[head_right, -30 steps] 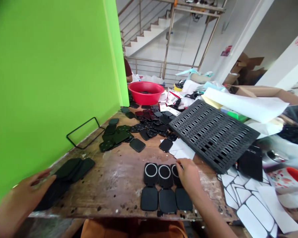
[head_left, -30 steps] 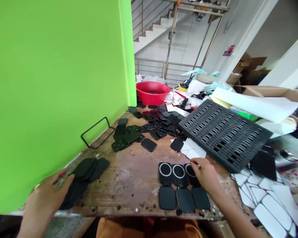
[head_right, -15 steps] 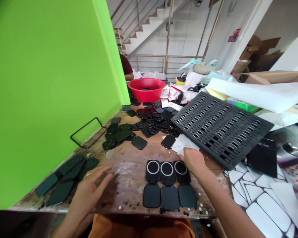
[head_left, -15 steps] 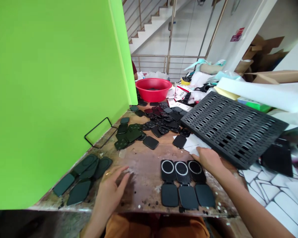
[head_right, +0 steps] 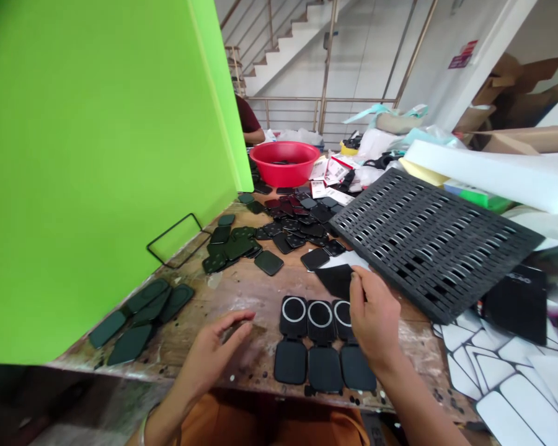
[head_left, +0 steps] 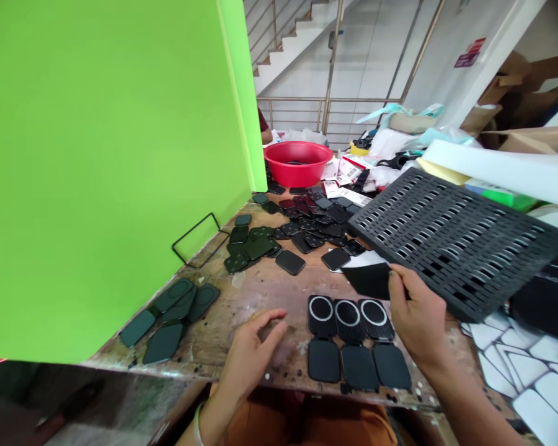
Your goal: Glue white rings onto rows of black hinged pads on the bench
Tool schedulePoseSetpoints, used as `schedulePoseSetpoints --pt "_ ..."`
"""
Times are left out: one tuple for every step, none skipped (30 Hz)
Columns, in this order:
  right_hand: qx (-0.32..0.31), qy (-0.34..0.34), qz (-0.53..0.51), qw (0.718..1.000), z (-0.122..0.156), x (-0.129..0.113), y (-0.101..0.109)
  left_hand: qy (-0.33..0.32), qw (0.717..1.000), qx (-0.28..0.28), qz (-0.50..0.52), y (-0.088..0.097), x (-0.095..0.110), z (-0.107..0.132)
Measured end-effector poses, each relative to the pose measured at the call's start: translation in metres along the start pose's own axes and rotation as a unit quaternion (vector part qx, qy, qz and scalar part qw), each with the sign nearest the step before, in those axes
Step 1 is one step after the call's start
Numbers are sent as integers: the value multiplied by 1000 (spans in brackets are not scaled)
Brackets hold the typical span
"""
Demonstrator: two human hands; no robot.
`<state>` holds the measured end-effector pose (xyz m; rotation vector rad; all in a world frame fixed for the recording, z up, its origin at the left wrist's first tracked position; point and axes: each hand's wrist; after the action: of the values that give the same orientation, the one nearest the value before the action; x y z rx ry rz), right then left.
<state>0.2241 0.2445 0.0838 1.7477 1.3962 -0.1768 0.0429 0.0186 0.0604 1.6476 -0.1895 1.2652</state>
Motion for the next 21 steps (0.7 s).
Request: schedulePoseSetpoints --pt "-22 -29 -53 998 3 -12 -2 4 1000 3 28 0 2 0" --pt "-57 -61 -100 991 6 -23 -4 8 998 7 55 1 4 1" --pt "-98 -90 -142 981 9 -34 -8 11 997 10 79 2 7 1" --pt "-140 -111 -179 967 11 -43 -13 12 995 5 104 3 9 1" --pt "-177 -125 -210 953 14 -51 -19 14 991 -8 130 4 11 2" --pt "-207 -132 -235 941 16 -57 -25 18 987 -28 158 6 13 2" --pt "-232 -136 -253 929 19 -62 -32 27 981 -54 186 7 14 3" --pt "-252 -137 -266 920 22 -66 -38 40 973 -80 215 9 14 4" --pt "-264 -134 -273 915 25 -70 -45 56 964 -99 241 11 14 5" --pt "-266 -121 -274 916 28 -72 -51 73 955 -109 265 13 13 7" --pt "-259 -95 -266 924 31 -75 -57 89 948 -110 285 14 11 8" --pt "-242 -58 -248 936 33 -78 -62 102 942 -104 303 15 8 10" --pt "-224 -15 -226 948 37 -81 -65 111 936 -96 319 16 5 11" --pt "-212 28 -204 955 40 -84 -69 116 932 -87 331 17 2 12" --pt "-213 64 -189 957 43 -88 -71 118 930 -81 338 17 -1 13" --pt "-227 86 -184 953 46 -93 -72 117 929 -78 343 18 -3 14" --pt "-248 92 -190 945 49 -98 -73 114 929 -73 345 18 -6 15" --pt "-270 85 -204 937 51 -103 -74 111 930 -70 344 18 -8 15" --pt "-289 69 -219 929 53 -108 -74 108 931 -65 341 18 -10 16" --pt "-307 46 -232 922 53 -112 -74 106 934 -59 336 18 -12 16" --pt "-323 21 -242 915 53 -115 -75 102 937 -54 329 18 -14 17"
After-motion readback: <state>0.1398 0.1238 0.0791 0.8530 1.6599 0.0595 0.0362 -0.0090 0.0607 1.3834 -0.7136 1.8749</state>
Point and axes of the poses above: each hand's wrist, its own z-axis away from the middle knuckle, its own y-axis out of the back of the hand, x = y × z, and after that the axes turned 11 degrees about -z, right-handed
